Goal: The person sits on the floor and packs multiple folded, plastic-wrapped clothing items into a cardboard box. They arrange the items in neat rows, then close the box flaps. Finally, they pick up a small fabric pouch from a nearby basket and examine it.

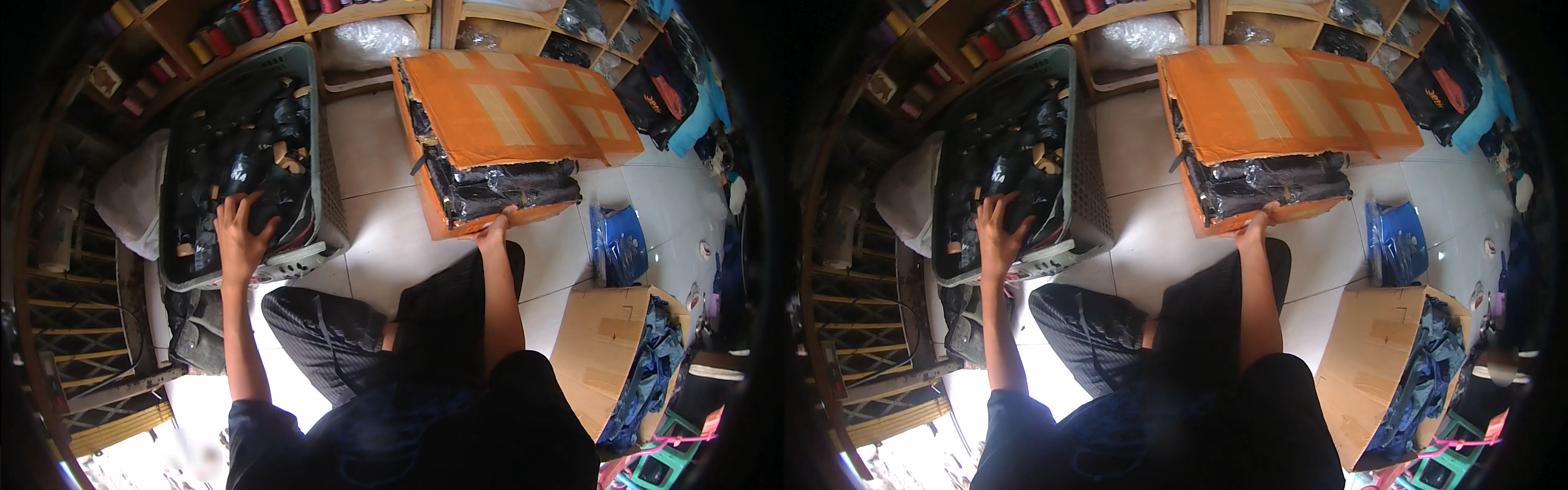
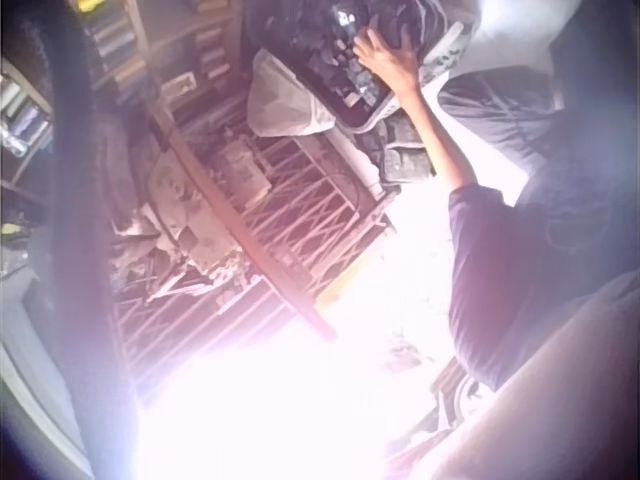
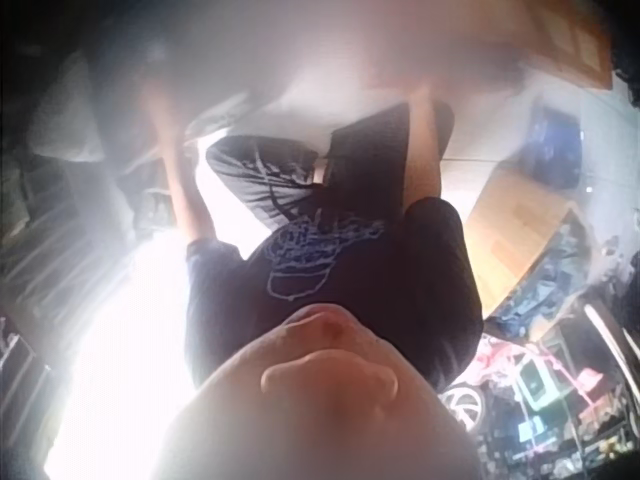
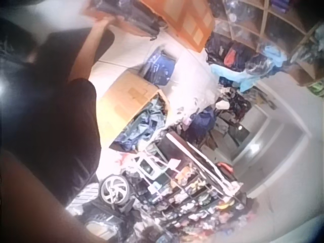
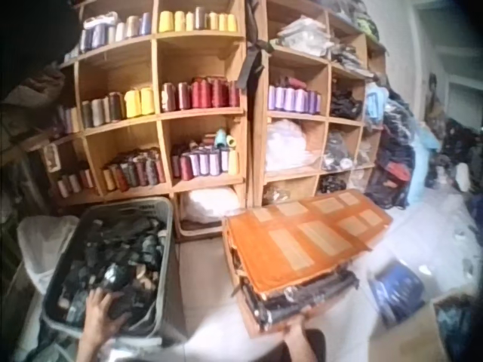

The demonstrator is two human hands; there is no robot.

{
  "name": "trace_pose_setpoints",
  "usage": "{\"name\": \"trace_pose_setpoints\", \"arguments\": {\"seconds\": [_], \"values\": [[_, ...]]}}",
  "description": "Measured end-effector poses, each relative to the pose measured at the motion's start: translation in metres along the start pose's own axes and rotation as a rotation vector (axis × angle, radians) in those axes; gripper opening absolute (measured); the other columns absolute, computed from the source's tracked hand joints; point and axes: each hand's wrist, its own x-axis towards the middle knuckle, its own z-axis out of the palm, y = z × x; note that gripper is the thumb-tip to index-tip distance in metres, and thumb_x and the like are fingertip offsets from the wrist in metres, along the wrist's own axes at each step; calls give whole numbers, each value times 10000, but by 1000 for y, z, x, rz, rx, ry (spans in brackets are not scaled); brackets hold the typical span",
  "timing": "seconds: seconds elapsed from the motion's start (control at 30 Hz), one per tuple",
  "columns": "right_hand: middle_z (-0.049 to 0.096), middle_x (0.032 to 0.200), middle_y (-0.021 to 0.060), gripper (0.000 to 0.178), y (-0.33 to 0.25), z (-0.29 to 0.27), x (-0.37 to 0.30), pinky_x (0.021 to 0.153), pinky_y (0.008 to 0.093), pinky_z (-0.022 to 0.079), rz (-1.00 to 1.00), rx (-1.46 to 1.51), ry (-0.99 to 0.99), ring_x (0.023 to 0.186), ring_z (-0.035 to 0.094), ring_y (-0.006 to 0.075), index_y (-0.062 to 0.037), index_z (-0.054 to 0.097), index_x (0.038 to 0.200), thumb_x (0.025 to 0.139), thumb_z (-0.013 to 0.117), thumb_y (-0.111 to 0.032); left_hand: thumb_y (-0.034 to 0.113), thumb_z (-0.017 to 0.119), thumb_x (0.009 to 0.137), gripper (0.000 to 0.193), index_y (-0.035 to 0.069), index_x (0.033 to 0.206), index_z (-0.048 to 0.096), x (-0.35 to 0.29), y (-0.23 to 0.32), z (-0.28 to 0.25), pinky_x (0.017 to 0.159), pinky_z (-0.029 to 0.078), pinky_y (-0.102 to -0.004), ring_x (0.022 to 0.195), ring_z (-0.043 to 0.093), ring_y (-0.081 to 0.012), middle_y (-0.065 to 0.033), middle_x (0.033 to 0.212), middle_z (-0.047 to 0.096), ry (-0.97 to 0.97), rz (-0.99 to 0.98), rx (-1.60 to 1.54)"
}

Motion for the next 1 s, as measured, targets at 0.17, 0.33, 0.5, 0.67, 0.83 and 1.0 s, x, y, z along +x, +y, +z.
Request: {"name": "trace_pose_setpoints", "arguments": {"seconds": [0.17, 0.33, 0.5, 0.67, 0.83, 1.0], "values": [[96, 1596, 190, 1147, -5, -36, 10, 1025, 729, 272, -50, -129, -165, 1386, 259, 504, -122, -58, 1545, 776, 315, -888, 167, 877, 548, 823, 129, 1286, 516, 7, 17, 4, 866, 478, -473, 1039, 533, -362, -112, 1154, 513, -112, -143, 161], [193, 1557, 252, 977, -12, -74, -6, 1028, 567, 411, -147, -405, -214, 1308, 413, 468, -68, 67, 1539, 896, 433, -706, 122, 827, 578, 603, 71, 1097, 523, 19, 16, 25, 808, 531, -427, 977, 564, -380, -158, 1081, 512, -252, -151, 428], [346, 1481, 252, 680, 0, -112, -29, 1005, 460, 466, -203, -446, -320, 1221, 533, 396, 4, 312, 1442, 976, 532, -439, 168, 845, 581, 660, 64, 1159, 542, 18, 13, -1, 854, 518, -462, 1024, 564, -394, -166, 1120, 519, -110, -140, 169], [581, 1265, 201, 465, 22, -110, -60, 900, 382, 519, -294, -532, -316, 1083, 627, 290, 7, 530, 1285, 979, 550, -342, 136, 795, 623, 693, -51, 1230, 518, 7, -4, -18, 840, 515, -401, 953, 638, -335, -225, 1051, 615, 90, -241, -215], [635, 1160, 109, 341, 38, -59, -130, 761, 308, 534, -394, -728, -385, 957, 660, 208, -26, 591, 1216, 982, 553, -271, 179, 729, 693, 717, -115, 1284, 450, -10, 62, -53, 891, 461, -326, 984, 595, -221, -195, 1099, 626, 178, -476, -995], [471, 1368, 190, 491, 35, 18, -218, 837, 348, 534, -215, -579, -1109, 1101, 601, 250, 14, 376, 1394, 990, 541, -210, 204, 663, 721, 684, -70, 1309, 445, -66, 143, -57, 994, 389, -330, 1155, 503, -226, -167, 1216, 545, -90, -728, -1275]]}}
